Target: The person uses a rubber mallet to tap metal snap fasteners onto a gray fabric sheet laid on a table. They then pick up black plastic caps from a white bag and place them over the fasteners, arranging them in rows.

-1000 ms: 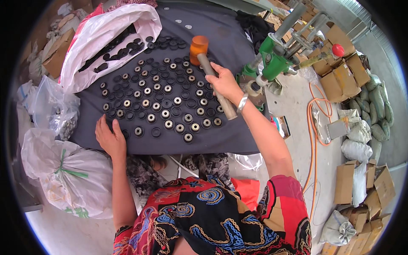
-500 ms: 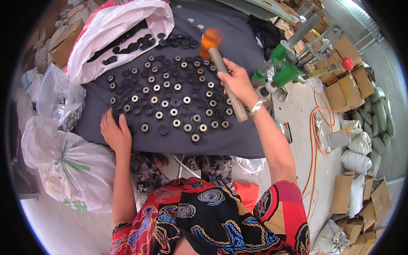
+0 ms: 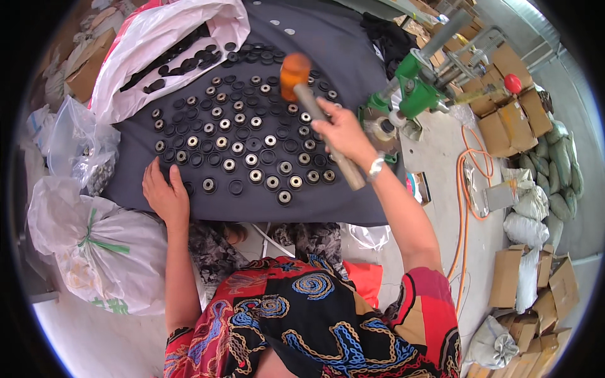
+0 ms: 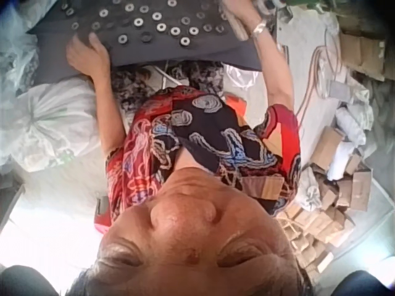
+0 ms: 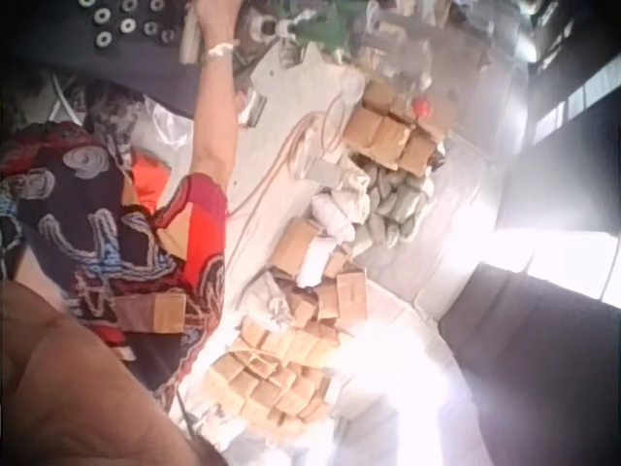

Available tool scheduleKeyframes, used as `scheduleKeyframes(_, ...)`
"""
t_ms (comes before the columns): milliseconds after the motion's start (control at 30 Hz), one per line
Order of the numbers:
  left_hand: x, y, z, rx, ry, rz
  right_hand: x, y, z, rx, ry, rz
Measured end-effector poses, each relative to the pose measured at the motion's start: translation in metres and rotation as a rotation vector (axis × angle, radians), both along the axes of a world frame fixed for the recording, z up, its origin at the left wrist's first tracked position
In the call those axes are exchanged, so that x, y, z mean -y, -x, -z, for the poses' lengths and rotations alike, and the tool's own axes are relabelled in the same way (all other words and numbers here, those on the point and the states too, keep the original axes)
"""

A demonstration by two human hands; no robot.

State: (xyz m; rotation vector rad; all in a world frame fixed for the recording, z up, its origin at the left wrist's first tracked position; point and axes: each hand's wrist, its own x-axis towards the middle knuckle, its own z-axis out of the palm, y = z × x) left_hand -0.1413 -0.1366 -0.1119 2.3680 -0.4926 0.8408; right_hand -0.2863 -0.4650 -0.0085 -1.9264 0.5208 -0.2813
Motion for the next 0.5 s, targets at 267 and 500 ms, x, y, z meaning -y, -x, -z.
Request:
scheduleKeyframes(267,0.0,-0.002,0.001,0.038,-0.007,-0.009,-0.01,0.022,-0.017,0.045,-0.008,0.022)
scheduleKeyframes(500,-0.001,0.0,-0.003,0.021,-0.014,-0.004,-0.014,0.034,0.015,-0.005,-0.045,-0.004)
